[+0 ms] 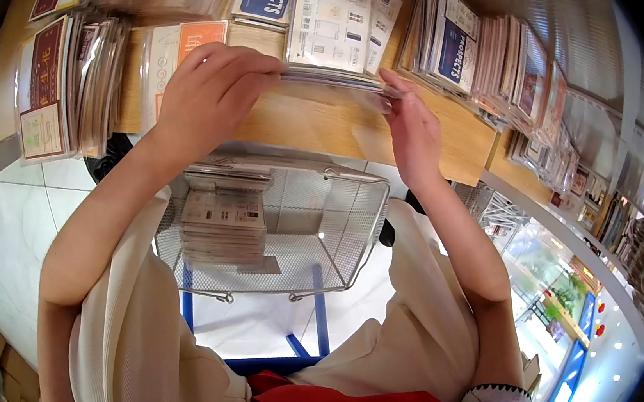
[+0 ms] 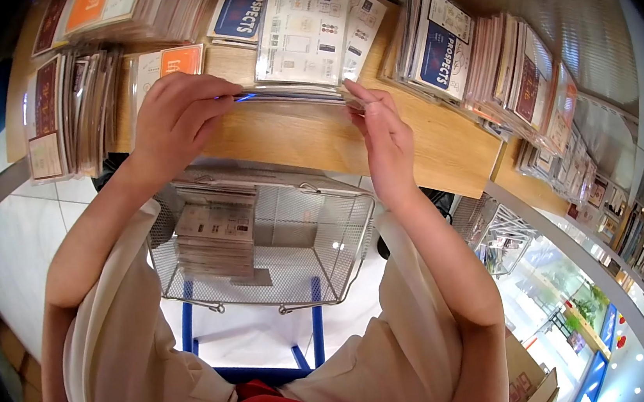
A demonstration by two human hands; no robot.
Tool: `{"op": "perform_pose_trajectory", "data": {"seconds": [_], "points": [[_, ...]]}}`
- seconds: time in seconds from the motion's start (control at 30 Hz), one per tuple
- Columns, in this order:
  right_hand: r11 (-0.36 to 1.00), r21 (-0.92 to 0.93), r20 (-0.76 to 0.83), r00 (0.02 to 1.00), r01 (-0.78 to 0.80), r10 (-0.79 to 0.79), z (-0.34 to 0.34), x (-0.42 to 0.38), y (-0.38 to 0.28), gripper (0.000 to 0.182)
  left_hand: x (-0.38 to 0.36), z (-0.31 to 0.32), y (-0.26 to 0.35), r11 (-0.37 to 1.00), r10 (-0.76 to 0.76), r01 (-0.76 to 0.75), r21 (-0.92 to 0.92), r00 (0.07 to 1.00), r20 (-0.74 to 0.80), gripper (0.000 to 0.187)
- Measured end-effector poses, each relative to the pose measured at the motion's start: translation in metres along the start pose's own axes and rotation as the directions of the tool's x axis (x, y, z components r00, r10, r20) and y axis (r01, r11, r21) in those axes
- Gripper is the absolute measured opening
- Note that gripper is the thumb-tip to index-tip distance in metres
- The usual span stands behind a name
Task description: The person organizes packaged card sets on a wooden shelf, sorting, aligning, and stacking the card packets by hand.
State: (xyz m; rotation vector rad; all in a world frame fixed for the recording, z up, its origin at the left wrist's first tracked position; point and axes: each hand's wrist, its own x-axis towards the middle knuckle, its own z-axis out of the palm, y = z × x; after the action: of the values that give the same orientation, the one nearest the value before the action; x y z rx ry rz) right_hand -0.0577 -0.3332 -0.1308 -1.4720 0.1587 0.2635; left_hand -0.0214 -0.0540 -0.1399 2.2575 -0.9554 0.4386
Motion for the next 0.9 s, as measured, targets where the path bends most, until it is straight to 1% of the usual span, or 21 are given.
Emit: {"op": "perform_pose_trajectory", "data": {"seconds": [0.03, 0.13, 0.2, 0.3, 0.33, 0.4, 0.5, 0.53, 0.63, 0.73, 0.8, 0.83, 0.9], "points": [[0.999, -0.03, 0.025, 1.0, -0.015, 0.016, -0.001, 0.001, 0.0, 0.032, 0.0, -0.001, 0.0, 1.0, 0.012, -0.012, 0.002, 1.0, 0.024, 0.025], [0.994, -0.096, 0.094, 0.994, -0.054, 0.063, -0.002, 0.005, 0.003, 0.028, -0.003, -0.001, -0.002, 0.998, 0.055, -0.056, 0.03, 0.998, 0.03, 0.02], [0.991, -0.106, 0.135, 0.987, -0.077, 0.091, 0.001, 0.005, 0.006, 0.024, -0.01, 0.002, -0.004, 0.999, 0.035, -0.035, -0.017, 0.999, 0.021, 0.025], [0.979, -0.192, 0.163, 0.982, -0.061, 0.093, 0.006, 0.008, 0.007, 0.022, -0.018, 0.006, -0.006, 0.998, -0.019, 0.021, -0.065, 0.999, 0.029, 0.031], [0.98, -0.19, 0.172, 0.981, -0.057, 0.09, 0.007, 0.009, 0.007, 0.022, -0.019, 0.007, -0.006, 0.996, -0.04, 0.043, -0.077, 0.999, 0.034, 0.033], [0.982, -0.184, 0.19, 0.978, -0.046, 0.081, 0.009, 0.011, 0.007, 0.021, -0.019, 0.008, -0.007, 0.994, -0.051, 0.054, -0.096, 0.998, 0.029, 0.031], [0.971, -0.232, 0.205, 0.973, -0.054, 0.103, 0.011, 0.011, 0.003, 0.019, -0.021, 0.011, -0.01, 0.987, -0.082, 0.08, -0.141, 0.997, -0.008, 0.025], [0.977, -0.209, 0.195, 0.977, -0.042, 0.084, 0.012, 0.01, 0.003, 0.019, -0.022, 0.012, -0.01, 0.983, -0.095, 0.089, -0.159, 0.995, -0.025, 0.023], [0.987, -0.163, 0.154, 0.988, 0.006, 0.019, 0.017, 0.008, -0.002, 0.018, -0.021, 0.012, -0.003, 0.948, -0.207, 0.197, -0.249, 0.978, -0.016, 0.021], [0.983, -0.163, 0.11, 0.992, 0.083, -0.066, 0.021, 0.006, -0.011, 0.017, -0.016, 0.008, 0.006, 0.845, -0.369, 0.364, -0.392, 0.927, 0.064, 0.023], [0.976, -0.165, 0.111, 0.986, 0.141, -0.124, 0.024, 0.007, -0.017, 0.018, -0.01, 0.003, 0.011, 0.809, -0.418, 0.422, -0.409, 0.903, 0.104, 0.024], [0.977, -0.164, 0.126, 0.985, 0.136, -0.116, 0.024, 0.008, -0.02, 0.018, -0.008, 0.002, 0.013, 0.79, -0.443, 0.452, -0.415, 0.888, 0.124, 0.025], [0.979, -0.161, 0.154, 0.983, 0.126, -0.101, 0.02, 0.01, -0.026, 0.019, -0.005, 0.001, 0.015, 0.785, -0.452, 0.461, -0.413, 0.883, 0.126, 0.026]]}}
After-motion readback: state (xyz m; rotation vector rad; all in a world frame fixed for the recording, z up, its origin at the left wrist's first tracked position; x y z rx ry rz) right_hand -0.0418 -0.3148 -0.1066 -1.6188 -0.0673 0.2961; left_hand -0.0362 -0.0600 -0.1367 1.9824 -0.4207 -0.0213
